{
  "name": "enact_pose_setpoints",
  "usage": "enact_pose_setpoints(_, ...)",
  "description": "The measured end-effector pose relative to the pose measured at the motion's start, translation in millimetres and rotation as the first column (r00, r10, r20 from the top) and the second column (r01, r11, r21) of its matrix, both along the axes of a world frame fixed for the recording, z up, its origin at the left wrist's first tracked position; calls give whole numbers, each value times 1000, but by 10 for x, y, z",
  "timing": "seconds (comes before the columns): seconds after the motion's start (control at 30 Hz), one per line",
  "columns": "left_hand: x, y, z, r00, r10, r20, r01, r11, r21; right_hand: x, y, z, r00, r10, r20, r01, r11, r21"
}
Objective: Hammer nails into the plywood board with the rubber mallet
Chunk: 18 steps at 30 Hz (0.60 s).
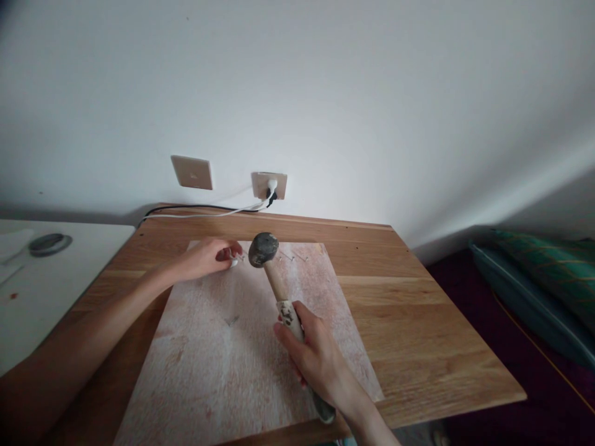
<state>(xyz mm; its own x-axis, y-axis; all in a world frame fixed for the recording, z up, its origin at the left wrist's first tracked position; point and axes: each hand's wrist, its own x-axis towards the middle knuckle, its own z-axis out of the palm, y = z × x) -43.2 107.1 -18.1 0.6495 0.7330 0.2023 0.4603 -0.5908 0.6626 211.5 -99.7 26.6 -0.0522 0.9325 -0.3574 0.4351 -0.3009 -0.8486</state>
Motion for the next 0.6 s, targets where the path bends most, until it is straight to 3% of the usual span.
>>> enact_pose_setpoints(0.2,-8,0,-1,999,9,38,-8,1000,-18,-111,-50,84,983,-21,-184,48,988,149)
enact_pose_setpoints(0.33,-16,-4,15,999,31,42,-29,999,-45,-120,-53,51,973,0,-231,22,995,96)
enact_pose_setpoints(0.47,-25,-7,31,999,53,2,-53,996,-76,-138,20,-20,969,-48,-243,50,999,1)
enact_pose_setpoints(0.6,-46,18,-9,998,56,37,-51,993,-102,-165,80,-67,946,-102,-307,102,995,-16)
